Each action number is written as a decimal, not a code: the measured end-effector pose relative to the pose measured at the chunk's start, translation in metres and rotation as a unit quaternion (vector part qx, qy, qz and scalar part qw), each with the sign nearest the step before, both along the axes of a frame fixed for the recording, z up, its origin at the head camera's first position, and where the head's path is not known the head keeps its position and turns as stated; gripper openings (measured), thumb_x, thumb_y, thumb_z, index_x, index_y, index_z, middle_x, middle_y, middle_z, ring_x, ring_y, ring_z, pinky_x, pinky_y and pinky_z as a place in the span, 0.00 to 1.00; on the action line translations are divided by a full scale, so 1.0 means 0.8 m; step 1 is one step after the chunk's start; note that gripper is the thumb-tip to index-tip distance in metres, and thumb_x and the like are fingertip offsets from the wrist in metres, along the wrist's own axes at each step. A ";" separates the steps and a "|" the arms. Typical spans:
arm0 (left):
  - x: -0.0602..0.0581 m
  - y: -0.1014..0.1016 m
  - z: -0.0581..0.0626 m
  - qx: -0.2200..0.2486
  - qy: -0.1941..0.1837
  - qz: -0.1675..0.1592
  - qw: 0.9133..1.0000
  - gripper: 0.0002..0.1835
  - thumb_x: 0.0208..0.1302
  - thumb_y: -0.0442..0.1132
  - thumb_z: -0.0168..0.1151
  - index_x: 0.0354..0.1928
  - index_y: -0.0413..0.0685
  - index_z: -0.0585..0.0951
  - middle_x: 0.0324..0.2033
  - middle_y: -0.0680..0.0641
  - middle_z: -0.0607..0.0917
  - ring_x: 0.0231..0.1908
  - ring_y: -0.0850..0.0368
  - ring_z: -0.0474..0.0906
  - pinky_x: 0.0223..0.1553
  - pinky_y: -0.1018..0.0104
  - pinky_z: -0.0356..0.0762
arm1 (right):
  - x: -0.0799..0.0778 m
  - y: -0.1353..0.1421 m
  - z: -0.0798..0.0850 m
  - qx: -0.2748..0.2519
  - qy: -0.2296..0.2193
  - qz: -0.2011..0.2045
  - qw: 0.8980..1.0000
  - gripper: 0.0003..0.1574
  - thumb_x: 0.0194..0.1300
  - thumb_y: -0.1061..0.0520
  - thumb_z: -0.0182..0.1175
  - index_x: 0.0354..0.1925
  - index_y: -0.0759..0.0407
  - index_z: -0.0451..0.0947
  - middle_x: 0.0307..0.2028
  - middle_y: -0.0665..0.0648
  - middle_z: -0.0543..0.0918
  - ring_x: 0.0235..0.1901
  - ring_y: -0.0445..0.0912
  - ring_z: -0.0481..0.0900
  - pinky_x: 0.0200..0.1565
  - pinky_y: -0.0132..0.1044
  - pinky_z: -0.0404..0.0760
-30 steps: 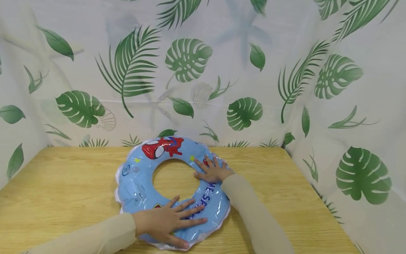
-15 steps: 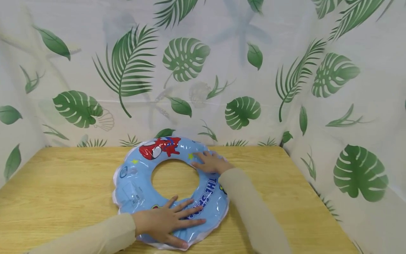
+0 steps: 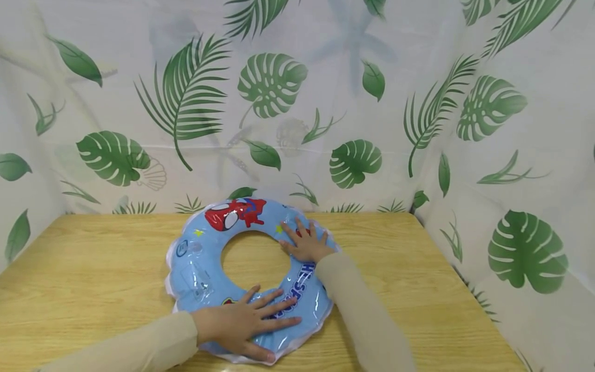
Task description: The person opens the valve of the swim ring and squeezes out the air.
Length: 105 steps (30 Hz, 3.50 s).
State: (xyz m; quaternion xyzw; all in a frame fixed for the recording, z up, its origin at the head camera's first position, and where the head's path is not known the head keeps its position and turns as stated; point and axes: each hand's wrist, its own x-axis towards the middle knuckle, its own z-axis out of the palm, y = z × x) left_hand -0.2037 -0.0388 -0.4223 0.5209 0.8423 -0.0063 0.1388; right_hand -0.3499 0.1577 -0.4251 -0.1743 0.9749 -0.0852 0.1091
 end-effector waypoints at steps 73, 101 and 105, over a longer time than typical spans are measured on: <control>0.000 -0.006 0.002 0.069 -0.056 0.005 0.996 0.36 0.62 0.68 0.38 0.68 0.78 0.37 0.71 0.61 0.33 0.71 0.49 0.29 0.63 0.34 0.39 | 0.005 -0.003 -0.013 0.030 -0.003 -0.009 1.000 0.35 0.69 0.33 0.28 0.70 0.34 0.39 0.72 0.57 0.35 0.69 0.65 0.26 0.59 0.71 0.30; -0.017 -0.105 0.008 0.088 0.107 0.219 0.966 0.33 0.64 0.66 0.35 0.69 0.65 0.55 0.70 0.44 0.53 0.70 0.38 0.40 0.65 0.37 0.34 | 0.004 -0.004 -0.012 0.011 -0.018 -0.009 1.000 0.35 0.68 0.31 0.29 0.70 0.32 0.38 0.72 0.55 0.33 0.69 0.63 0.24 0.59 0.70 0.27; -0.019 -0.108 -0.010 0.086 0.075 0.231 0.966 0.34 0.63 0.69 0.32 0.70 0.68 0.52 0.71 0.44 0.47 0.70 0.40 0.33 0.65 0.38 0.28 | 0.002 -0.004 -0.013 0.012 -0.021 -0.008 1.000 0.35 0.68 0.31 0.28 0.70 0.32 0.37 0.72 0.54 0.33 0.69 0.63 0.24 0.59 0.70 0.26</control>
